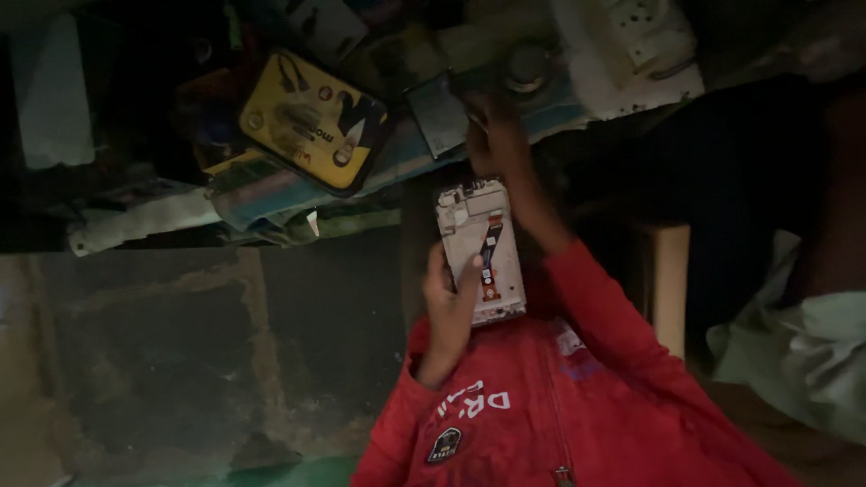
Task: The person sits on a chair and repairs a mobile phone, using a screwdriver to unscrew the back panel, removing the back cover and battery, then working on the internal components and prying at the screen edge with a tool while holding the phone.
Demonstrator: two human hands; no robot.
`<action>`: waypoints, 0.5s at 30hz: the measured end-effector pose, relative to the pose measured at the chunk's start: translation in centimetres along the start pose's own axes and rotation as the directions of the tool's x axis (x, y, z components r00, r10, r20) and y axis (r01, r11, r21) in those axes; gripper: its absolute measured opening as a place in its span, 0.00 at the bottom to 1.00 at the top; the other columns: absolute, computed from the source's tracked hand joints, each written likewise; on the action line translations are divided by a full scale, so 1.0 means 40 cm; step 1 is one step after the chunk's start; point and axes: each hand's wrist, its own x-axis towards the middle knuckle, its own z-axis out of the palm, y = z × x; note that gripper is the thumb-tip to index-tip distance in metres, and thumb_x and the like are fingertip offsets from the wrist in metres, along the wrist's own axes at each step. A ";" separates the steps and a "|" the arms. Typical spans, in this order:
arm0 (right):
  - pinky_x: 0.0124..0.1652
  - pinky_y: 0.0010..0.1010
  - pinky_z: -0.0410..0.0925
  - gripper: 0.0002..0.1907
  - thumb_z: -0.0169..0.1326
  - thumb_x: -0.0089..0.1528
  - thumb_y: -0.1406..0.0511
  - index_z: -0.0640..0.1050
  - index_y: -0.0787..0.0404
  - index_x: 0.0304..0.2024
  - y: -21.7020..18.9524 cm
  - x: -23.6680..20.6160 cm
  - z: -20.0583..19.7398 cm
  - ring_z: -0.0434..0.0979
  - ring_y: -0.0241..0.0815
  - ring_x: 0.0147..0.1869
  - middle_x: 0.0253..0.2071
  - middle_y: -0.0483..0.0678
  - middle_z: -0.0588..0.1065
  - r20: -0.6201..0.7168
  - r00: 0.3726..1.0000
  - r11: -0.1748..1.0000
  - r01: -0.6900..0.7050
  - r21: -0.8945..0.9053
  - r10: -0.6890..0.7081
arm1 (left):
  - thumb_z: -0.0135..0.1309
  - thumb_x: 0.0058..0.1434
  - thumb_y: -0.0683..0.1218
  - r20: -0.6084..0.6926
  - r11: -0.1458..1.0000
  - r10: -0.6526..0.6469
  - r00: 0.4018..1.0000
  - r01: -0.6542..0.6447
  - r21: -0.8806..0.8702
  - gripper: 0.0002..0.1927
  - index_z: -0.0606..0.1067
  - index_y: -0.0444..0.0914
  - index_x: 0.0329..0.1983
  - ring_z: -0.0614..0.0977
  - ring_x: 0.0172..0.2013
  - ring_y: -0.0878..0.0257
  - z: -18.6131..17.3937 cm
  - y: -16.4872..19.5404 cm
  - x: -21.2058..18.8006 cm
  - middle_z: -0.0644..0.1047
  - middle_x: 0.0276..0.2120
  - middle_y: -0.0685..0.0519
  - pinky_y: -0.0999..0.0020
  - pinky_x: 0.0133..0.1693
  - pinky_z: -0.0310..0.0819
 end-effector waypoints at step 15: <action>0.58 0.57 0.66 0.17 0.51 0.65 0.70 0.75 0.66 0.56 -0.015 0.019 0.025 0.70 0.70 0.59 0.54 0.68 0.71 0.112 0.992 0.956 -0.024 -0.291 0.059 | 0.53 0.69 0.43 -0.001 0.996 -0.024 1.000 0.024 -0.084 0.19 0.69 0.31 0.61 0.81 0.45 0.66 0.000 0.014 0.016 0.80 0.47 0.49 0.71 0.48 0.78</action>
